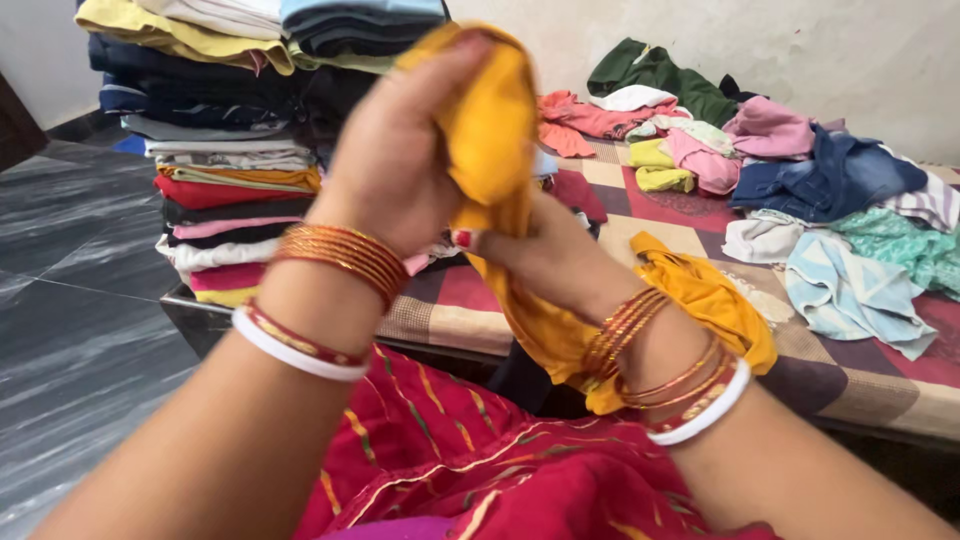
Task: The person folds several garments by hand on a bed, including a beige shirt, a yellow top, a light blue shirt, and a mustard-colored top. Each item is smoothed, folded into a compact rectangle, and placed on a growing stack.
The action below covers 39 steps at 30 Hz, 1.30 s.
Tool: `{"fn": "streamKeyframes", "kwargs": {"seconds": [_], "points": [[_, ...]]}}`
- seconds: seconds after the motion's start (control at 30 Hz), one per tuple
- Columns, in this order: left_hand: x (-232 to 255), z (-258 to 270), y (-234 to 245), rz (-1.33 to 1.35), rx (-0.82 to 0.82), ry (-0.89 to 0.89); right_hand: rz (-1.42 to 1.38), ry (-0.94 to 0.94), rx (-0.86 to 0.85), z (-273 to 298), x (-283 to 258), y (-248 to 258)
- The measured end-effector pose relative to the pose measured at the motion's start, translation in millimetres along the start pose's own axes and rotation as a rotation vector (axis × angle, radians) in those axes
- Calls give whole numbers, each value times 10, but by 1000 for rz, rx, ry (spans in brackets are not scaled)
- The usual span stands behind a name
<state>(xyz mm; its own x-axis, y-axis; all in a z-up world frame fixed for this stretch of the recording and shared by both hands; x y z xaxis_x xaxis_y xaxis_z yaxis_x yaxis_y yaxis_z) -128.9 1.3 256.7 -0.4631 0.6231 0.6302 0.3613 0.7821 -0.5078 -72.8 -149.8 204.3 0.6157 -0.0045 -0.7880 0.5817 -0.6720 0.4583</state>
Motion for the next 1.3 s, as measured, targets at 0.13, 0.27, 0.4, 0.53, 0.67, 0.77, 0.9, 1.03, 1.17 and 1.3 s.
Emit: {"fn": "streamKeyframes", "kwargs": {"seconds": [0.13, 0.27, 0.4, 0.53, 0.67, 0.77, 0.9, 1.03, 1.17, 1.3], "points": [[-467, 103, -35, -367, 11, -162, -387, -275, 174, -15, 157, 57], [-1061, 356, 115, -734, 169, -167, -677, -141, 254, -25, 81, 459], [-1920, 808, 257, -454, -59, 426, -782, -54, 367, 58, -12, 795], [-2343, 1018, 603, -801, -16, 565, -649, 162, 478, 249, -104, 1330], [-2249, 799, 763, -924, 53, 255, -780, 292, 630, 535, -100, 2041], [-1859, 319, 617, -479, 281, 184, -815, 378, 692, 736, -38, 2395], [-879, -321, 152, 197, 169, 184, -959, 152, 770, 821, 52, 2381], [-149, -515, -333, 81, -81, 149, -884, -244, 424, 753, 110, 1673], [-84, -466, -559, -330, -37, 165, -575, -180, 364, 690, -87, 1096], [-330, -341, -639, -676, -367, 101, -352, 139, 154, 589, -390, 839]]}}
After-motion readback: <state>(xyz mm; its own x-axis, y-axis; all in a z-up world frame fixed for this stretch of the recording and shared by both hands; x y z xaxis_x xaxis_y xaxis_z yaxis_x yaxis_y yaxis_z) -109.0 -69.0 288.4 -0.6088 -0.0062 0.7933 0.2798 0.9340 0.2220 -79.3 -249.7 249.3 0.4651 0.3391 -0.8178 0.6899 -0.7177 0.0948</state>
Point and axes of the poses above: each hand's wrist, its own z-axis away from the middle knuckle, its own y-axis out of the back of the hand, x = y × z, the point moved 2 cm from there along -z, towards the middle knuckle
